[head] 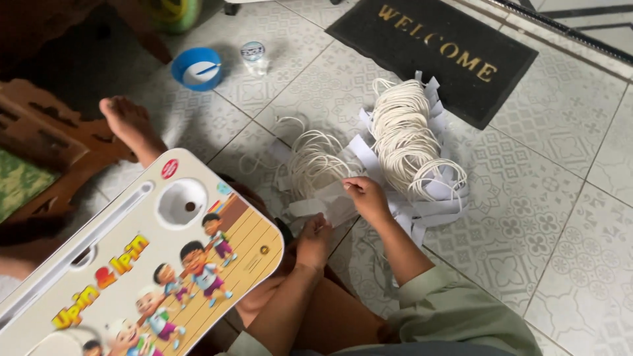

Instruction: Assembling white cord handles or straps onto a small illustrated lap desk or board using paper strips.

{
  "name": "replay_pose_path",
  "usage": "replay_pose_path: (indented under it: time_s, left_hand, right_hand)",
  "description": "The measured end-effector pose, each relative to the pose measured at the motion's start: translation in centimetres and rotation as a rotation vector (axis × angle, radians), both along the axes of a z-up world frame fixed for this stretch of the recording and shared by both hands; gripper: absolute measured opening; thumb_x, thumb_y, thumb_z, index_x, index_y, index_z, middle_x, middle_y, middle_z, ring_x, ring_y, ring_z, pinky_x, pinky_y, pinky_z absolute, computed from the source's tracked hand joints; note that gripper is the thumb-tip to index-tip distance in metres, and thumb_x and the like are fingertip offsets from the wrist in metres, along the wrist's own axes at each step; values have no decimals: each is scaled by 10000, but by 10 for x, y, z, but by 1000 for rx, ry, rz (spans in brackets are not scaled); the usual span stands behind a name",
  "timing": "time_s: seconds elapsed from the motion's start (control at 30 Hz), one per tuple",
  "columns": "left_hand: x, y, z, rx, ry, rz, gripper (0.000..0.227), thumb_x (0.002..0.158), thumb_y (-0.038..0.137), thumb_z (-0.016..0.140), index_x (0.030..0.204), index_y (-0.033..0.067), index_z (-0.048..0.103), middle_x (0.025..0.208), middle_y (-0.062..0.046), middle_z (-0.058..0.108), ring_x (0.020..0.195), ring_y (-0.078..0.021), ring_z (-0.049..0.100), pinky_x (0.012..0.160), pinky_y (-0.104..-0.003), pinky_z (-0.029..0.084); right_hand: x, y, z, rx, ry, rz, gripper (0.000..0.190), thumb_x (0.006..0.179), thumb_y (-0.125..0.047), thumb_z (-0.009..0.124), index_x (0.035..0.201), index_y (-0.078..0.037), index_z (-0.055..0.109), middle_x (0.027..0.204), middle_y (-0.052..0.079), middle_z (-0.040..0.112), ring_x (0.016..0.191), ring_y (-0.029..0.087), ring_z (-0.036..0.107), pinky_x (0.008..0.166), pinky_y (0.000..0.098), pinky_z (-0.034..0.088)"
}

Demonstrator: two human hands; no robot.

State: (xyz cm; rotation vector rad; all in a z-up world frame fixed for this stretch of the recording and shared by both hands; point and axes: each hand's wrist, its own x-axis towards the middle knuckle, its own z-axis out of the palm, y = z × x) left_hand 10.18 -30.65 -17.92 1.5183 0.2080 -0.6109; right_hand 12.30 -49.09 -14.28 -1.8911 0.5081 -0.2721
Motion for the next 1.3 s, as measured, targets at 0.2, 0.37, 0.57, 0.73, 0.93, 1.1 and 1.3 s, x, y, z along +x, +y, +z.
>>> replay_pose_path:
  time_s: [0.2, 0.37, 0.57, 0.73, 0.93, 1.1, 1.3]
  left_hand:
    - [17, -17, 35, -2, 59, -27, 669, 1060, 298, 559, 1604, 29, 278, 1628, -208, 309, 1502, -288, 365, 1223, -440, 362]
    - [30, -30, 30, 37, 106, 11, 686, 1070, 318, 540, 1616, 38, 231, 1592, -183, 330, 1492, -264, 360, 1212, -426, 358]
    - [42, -42, 29, 36, 124, 37, 736, 1072, 315, 553, 1635, 15, 187, 1490, -112, 394, 1391, -199, 400, 1145, -383, 377]
    - [39, -43, 23, 12, 120, 29, 748, 1070, 305, 565, 1640, 27, 170, 1402, -61, 423, 1286, -157, 432, 1066, -326, 404]
    - [27, -45, 76, 10, -129, 105, 694, 1026, 278, 605, 1588, -9, 316, 1494, -210, 487, 1354, -271, 536, 1095, -418, 483]
    - [14, -34, 122, 73, -528, 170, 527, 939, 101, 677, 1427, -51, 551, 1335, -316, 555, 1206, -430, 638, 979, -479, 578]
    - [-21, 10, 186, 227, -1327, 313, 436, 884, 4, 711, 1316, 34, 657, 1277, -183, 610, 1190, -389, 658, 986, -451, 565]
  right_hand:
    - [7, -22, -13, -266, -25, -71, 186, 918, -187, 735, 1090, -162, 801, 968, 138, 761, 929, 322, 744, 776, 401, 614]
    - [16, -25, -13, -357, 9, -59, 216, 911, -202, 732, 1115, -163, 787, 976, 139, 777, 923, 337, 747, 771, 434, 615]
    - [25, -25, -21, -580, 80, -30, 238, 886, -283, 765, 1100, -181, 785, 948, 105, 765, 921, 336, 739, 808, 450, 595]
    - [28, -26, -25, -517, 183, -82, 175, 928, -314, 718, 1060, -223, 787, 930, 52, 780, 913, 287, 750, 816, 423, 586]
    - [20, -26, 5, -383, 80, -193, 148, 898, -323, 737, 997, -216, 765, 895, 52, 761, 823, 310, 737, 749, 451, 586]
    - [19, -20, 28, 35, -117, -236, 118, 900, -222, 757, 972, -129, 761, 833, 43, 716, 718, 174, 651, 676, 342, 539]
    - [1, 14, 86, 345, -332, -200, 97, 902, -152, 768, 981, -103, 739, 859, 22, 703, 692, 60, 603, 614, 189, 491]
